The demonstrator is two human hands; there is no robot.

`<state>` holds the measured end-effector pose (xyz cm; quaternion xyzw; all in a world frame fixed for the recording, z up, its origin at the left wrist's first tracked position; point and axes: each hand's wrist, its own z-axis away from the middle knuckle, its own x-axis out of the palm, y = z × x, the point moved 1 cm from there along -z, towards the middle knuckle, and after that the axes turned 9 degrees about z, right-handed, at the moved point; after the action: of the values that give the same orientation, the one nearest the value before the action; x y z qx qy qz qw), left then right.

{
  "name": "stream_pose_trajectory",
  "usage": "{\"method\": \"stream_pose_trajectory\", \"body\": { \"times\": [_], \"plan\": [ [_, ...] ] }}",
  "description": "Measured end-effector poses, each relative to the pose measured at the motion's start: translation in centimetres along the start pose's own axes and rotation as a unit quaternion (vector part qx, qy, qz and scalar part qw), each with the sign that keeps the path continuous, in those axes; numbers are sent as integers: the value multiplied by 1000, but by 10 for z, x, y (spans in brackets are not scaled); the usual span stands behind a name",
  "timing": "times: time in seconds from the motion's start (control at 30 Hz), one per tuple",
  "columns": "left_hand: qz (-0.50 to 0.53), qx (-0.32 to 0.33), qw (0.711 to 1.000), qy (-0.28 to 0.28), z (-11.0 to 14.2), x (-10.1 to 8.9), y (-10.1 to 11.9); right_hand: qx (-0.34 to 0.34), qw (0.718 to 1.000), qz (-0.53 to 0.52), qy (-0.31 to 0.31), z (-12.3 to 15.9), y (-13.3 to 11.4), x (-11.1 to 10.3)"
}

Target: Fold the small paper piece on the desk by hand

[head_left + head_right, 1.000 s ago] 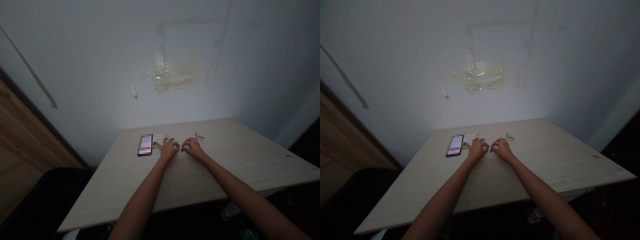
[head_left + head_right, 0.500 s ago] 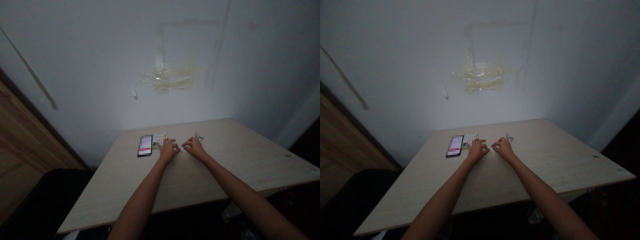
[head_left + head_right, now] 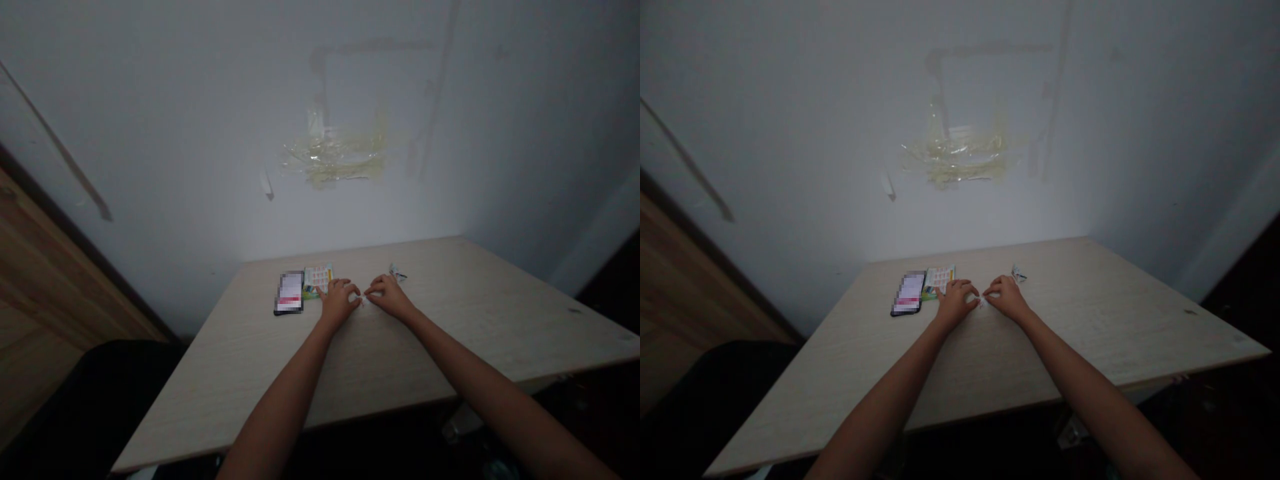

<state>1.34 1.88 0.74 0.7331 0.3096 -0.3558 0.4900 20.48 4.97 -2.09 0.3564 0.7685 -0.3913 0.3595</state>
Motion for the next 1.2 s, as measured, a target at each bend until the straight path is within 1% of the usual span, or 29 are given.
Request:
{"method": "stream_pose_trajectory", "body": {
  "times": [0.1, 0.3, 0.5, 0.6, 0.7, 0.8, 0.9, 1.03, 1.2],
  "plan": [
    [-16, 7, 1000, -4, 0, 0, -1, -1, 1000, 2, -6, 0, 3, 0],
    [-46, 20, 999, 3, 1, -3, 2, 2, 999, 42, -18, 2, 2, -3],
    [-17, 10, 1000, 7, -1, -4, 2, 5, 998, 56, -25, 1, 0, -1],
    [-2, -5, 1000, 11, -1, -4, 2, -2, 1000, 10, -22, -1, 2, -2],
    [-3, -13, 1000, 19, 1, -4, 2, -14, 996, -80, -18, -3, 1, -4],
    [-1, -21, 1000, 19, 1, -3, 2, 18, 989, -144, 14, -3, -2, -3],
    [10, -30, 999, 20, 0, -3, 3, 27, 976, -215, 8, -2, -8, -1],
    [12, -36, 999, 24, -2, 0, 3, 32, 970, -241, 9, -1, -13, -3],
    [2, -28, 999, 40, -1, 4, 1, 13, 974, -225, 1, -1, -15, -7]
  ]
}}
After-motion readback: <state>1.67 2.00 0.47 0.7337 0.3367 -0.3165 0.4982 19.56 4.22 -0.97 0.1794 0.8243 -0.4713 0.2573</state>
